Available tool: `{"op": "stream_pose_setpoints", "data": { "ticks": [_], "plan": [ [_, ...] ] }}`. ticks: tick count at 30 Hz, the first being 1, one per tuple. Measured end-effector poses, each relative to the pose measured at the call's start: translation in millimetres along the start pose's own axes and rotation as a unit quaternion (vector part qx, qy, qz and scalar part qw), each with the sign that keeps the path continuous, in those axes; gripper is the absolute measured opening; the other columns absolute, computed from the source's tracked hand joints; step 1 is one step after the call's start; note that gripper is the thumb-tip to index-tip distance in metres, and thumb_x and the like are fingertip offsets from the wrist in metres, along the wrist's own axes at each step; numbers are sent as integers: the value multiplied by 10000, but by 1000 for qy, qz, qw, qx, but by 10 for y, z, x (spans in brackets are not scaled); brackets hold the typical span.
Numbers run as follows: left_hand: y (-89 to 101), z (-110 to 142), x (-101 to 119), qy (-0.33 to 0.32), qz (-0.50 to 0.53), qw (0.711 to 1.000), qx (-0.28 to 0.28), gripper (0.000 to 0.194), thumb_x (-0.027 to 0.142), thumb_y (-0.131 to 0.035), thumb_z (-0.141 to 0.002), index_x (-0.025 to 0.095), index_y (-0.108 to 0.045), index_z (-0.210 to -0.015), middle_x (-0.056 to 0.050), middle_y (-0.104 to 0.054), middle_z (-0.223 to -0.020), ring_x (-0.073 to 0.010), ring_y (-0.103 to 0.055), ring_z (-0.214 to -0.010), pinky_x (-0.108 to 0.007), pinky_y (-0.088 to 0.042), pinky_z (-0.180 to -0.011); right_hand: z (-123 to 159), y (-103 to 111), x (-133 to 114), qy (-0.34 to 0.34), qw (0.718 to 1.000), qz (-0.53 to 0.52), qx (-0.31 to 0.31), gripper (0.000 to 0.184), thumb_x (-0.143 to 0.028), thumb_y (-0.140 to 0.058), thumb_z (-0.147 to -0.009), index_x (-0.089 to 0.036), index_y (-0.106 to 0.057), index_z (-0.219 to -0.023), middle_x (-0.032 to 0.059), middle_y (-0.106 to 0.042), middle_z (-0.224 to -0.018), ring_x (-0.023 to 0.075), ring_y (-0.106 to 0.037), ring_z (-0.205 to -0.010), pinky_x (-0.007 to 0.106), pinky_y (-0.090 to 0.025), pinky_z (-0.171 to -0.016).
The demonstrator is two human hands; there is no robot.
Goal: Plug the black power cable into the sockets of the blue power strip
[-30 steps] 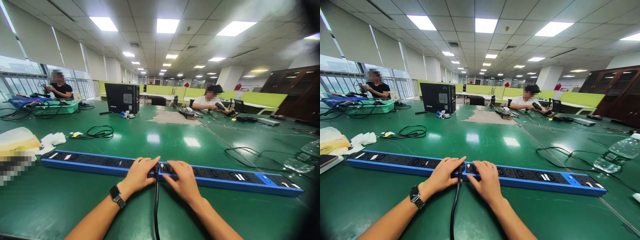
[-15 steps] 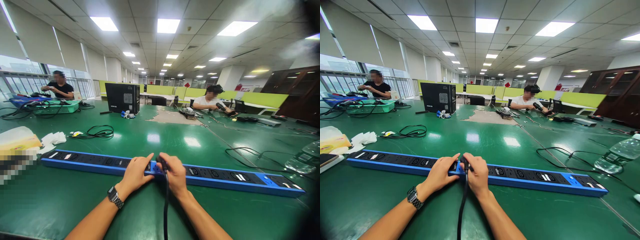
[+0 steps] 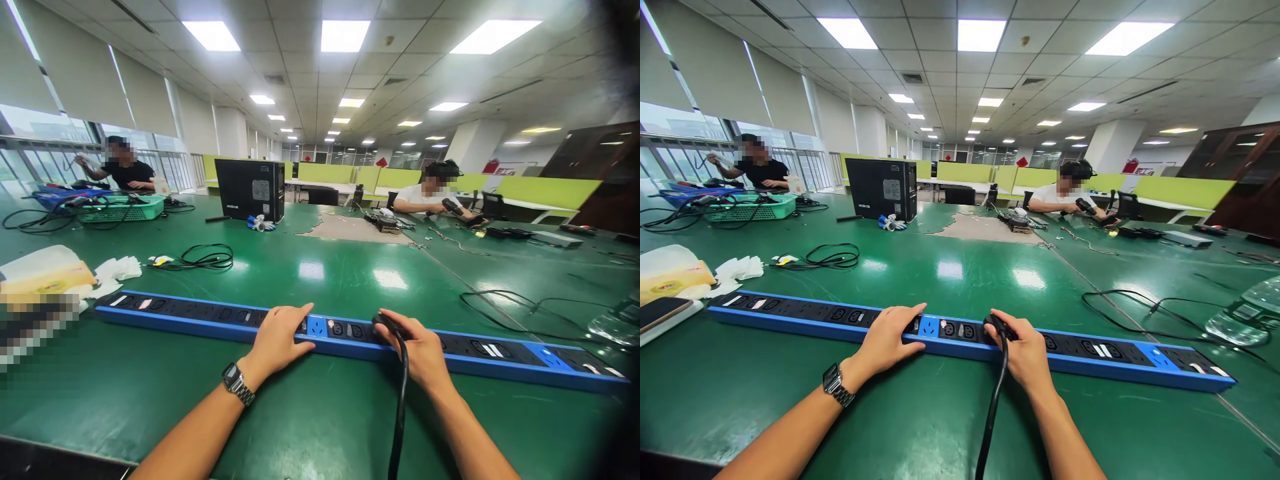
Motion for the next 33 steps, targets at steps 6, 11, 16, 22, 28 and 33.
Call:
{"op": "stream_pose_setpoints", "data": {
  "ticks": [6,11,16,22,28,33],
  "plan": [
    [-2,5,4,-2,-8,1000,-2,744,285,-813,-730,215,-455,-1378,-70,-642,-1265,-266,-565,-1163,-451,-391,-1029,-6,-25,-111,27,998,13,-54,440,-546,-658,-773,-222,-738,-1059,43,-683,-760,172,-608,-647,314,-500,-609],
    [-1,4,7,-6,-2,1000,4,702,282,-800,-738,219,-481,-1360,-76,-649,-1254,-272,-571,-1154,-458,-395,-1025,37,-14,-247,111,992,45,-51,362,-471,-625,-840,-227,-720,-1090,44,-684,-779,173,-605,-682,316,-497,-643],
    [25,3,-3,-11,23,999,29,580,322,-753,-782,230,-536,-1311,-71,-659,-1237,-271,-582,-1138,-465,-402,-1014,80,-44,-265,160,982,84,-45,330,-442,-597,-877,-232,-702,-1109,41,-671,-763,171,-593,-673,307,-491,-634],
    [12,-107,243,-20,83,991,105,316,266,-682,-843,199,-641,-1149,-68,-703,-1105,-248,-608,-1044,-419,-440,-946,139,-71,-269,203,971,122,-31,336,-401,-598,-881,-231,-663,-1163,52,-688,-826,187,-598,-738,326,-494,-694],
    [-377,-398,981,-110,66,991,25,385,279,-669,-850,236,-579,-1222,-40,-684,-1128,-234,-577,-1055,-398,-429,-937,154,-39,-176,163,967,188,-59,578,-370,-672,-774,-221,-544,-1317,84,-694,-1006,240,-612,-902,406,-490,-825],
    [-588,-580,1135,-74,13,997,-9,335,242,-611,-883,248,-579,-1216,-46,-692,-1041,-246,-576,-1006,-394,-443,-879,153,-58,-194,137,956,240,-96,583,-308,-667,-734,-243,-531,-1297,86,-681,-1125,273,-578,-1042,449,-443,-908]
  ]
}}
Point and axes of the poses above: each hand's wrist, its own z-axis away from the middle knuckle, its own y-axis out of the back of the hand, x = y × z, the point moved 7 cm from there along -z, towards the middle knuckle
